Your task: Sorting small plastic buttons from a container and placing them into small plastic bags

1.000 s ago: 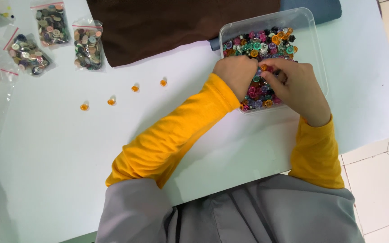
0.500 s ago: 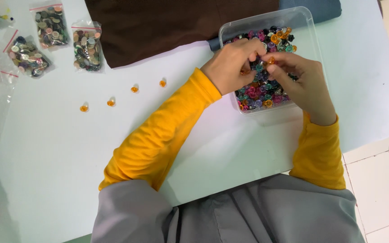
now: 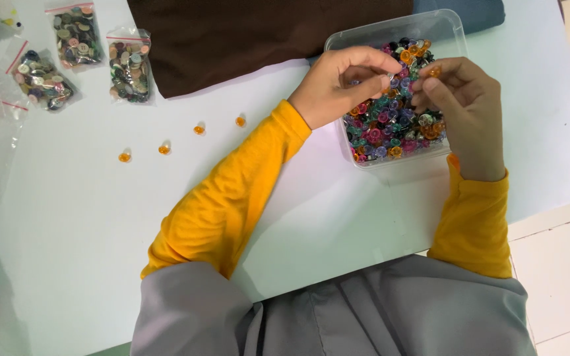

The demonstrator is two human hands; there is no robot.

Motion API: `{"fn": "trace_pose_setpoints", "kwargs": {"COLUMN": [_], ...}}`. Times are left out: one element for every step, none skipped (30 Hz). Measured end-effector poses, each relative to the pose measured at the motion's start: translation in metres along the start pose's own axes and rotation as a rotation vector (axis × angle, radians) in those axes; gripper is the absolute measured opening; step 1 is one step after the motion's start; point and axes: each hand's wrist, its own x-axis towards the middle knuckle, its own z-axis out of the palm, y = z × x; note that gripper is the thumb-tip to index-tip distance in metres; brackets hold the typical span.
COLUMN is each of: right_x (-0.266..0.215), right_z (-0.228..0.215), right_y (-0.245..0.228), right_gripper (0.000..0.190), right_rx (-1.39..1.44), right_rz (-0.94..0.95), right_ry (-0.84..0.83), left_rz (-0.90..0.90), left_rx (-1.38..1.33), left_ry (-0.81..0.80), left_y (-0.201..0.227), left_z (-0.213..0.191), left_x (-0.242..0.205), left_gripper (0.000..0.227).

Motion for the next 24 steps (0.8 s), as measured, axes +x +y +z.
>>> {"fn": "trace_pose_setpoints", "kwargs": {"right_x": [0.001, 0.002, 0.003, 0.002, 0.001, -0.001, -0.003, -0.003, -0.003, -0.003, -0.003, 0.000, -0.006, -0.012, -0.018, -0.022, -0.027, -0.032, -0.039, -0.045, -0.051, -0.051, -0.051, -0.051], "right_z": [-0.001, -0.001, -0.002, -0.002, -0.001, -0.001, 0.001, 0.003, 0.005, 0.005, 0.005, 0.007, 0.017, 0.027, 0.036, 0.050, 0.064, 0.078, 0.098, 0.118, 0.138, 0.155, 0.172, 0.190], "right_y": [0.002, 0.005, 0.007, 0.005, 0.003, 0.000, -0.001, -0.002, -0.004, 0.004, 0.012, 0.021, 0.012, 0.003, -0.005, -0.006, -0.006, -0.007, -0.007, -0.007, -0.008, -0.006, -0.004, -0.002], "right_gripper": [0.010, 0.009, 0.009, 0.009, 0.018, 0.026, 0.026, 0.034, 0.041, 0.041, 0.031, 0.034, 0.034, 0.034, 0.037, 0.037, 0.037, 0.037, 0.037, 0.036, 0.035, 0.035, 0.032, 0.029], "right_rx": [0.000, 0.060, 0.120, 0.121, 0.095, 0.069, 0.069, -0.003, -0.075, -0.075, -0.132, -0.184, -0.178, -0.342, -0.507, -0.499, -0.466, -0.434, -0.430, -0.428, -0.426, -0.425, -0.394, -0.360], "right_rz": [0.000, 0.018, 0.036, 0.035, 0.018, 0.001, 0.000, -0.020, -0.041, -0.046, -0.241, -0.438, -0.444, -0.608, -0.771, -0.775, -0.851, -0.927, -0.929, -0.878, -0.825, -0.829, -0.832, -0.837], "right_ry": [0.000, -0.001, -0.002, -0.003, -0.028, -0.055, -0.058, -0.023, 0.012, 0.006, 0.062, 0.114, 0.105, 0.197, 0.287, 0.279, 0.275, 0.275, 0.271, 0.184, 0.097, 0.086, 0.017, -0.056], "left_rz": [0.000, 0.011, 0.022, 0.022, 0.004, -0.014, -0.013, 0.055, 0.123, 0.126, 0.267, 0.405, 0.404, 0.471, 0.534, 0.529, 0.483, 0.440, 0.437, 0.422, 0.402, 0.395, 0.298, 0.199], "left_rx": [0.000, 0.022, 0.044, 0.046, 0.081, 0.115, 0.115, 0.192, 0.269, 0.273, 0.407, 0.546, 0.555, 0.724, 0.893, 0.900, 0.990, 1.077, 1.080, 1.305, 1.530, 1.531, 1.557, 1.582], "left_ry": [0.000, 0.025, 0.051, 0.052, 0.103, 0.156, 0.159, 0.209, 0.258, 0.265, 0.263, 0.261, 0.270, 0.233, 0.194, 0.202, 0.232, 0.259, 0.263, 0.302, 0.341, 0.351, 0.353, 0.358], "left_y": [-0.004, -0.009, -0.012, -0.011, -0.009, -0.007, -0.003, 0.001, 0.006, 0.012, 0.018, 0.025, 0.031, 0.038, 0.044, 0.044, 0.044, 0.043, 0.033, 0.024, 0.014, 0.007, 0.001, -0.006], "left_z": [0.000, 0.000, 0.000, 0.000, 0.000, 0.000, 0.001, 0.001, 0.002, -0.002, -0.006, -0.011, -0.018, -0.026, -0.033, -0.042, -0.052, -0.061, -0.073, -0.085, -0.097, -0.103, -0.109, -0.115], "left_x": [0.001, 0.002, 0.003, 0.001, -0.002, -0.005, -0.011, -0.017, -0.023, -0.035, -0.048, -0.061, -0.079, -0.097, -0.115, -0.133, -0.151, -0.169, -0.186, -0.202, -0.219, -0.230, -0.241, -0.252], "left_gripper": [0.017, 0.015, 0.015, 0.015, 0.017, 0.020, 0.020, 0.018, 0.017, 0.017, 0.022, 0.028, 0.028, 0.022, 0.017, 0.017, 0.015, 0.014, 0.014, 0.014, 0.015, 0.015, 0.017, 0.019]}}
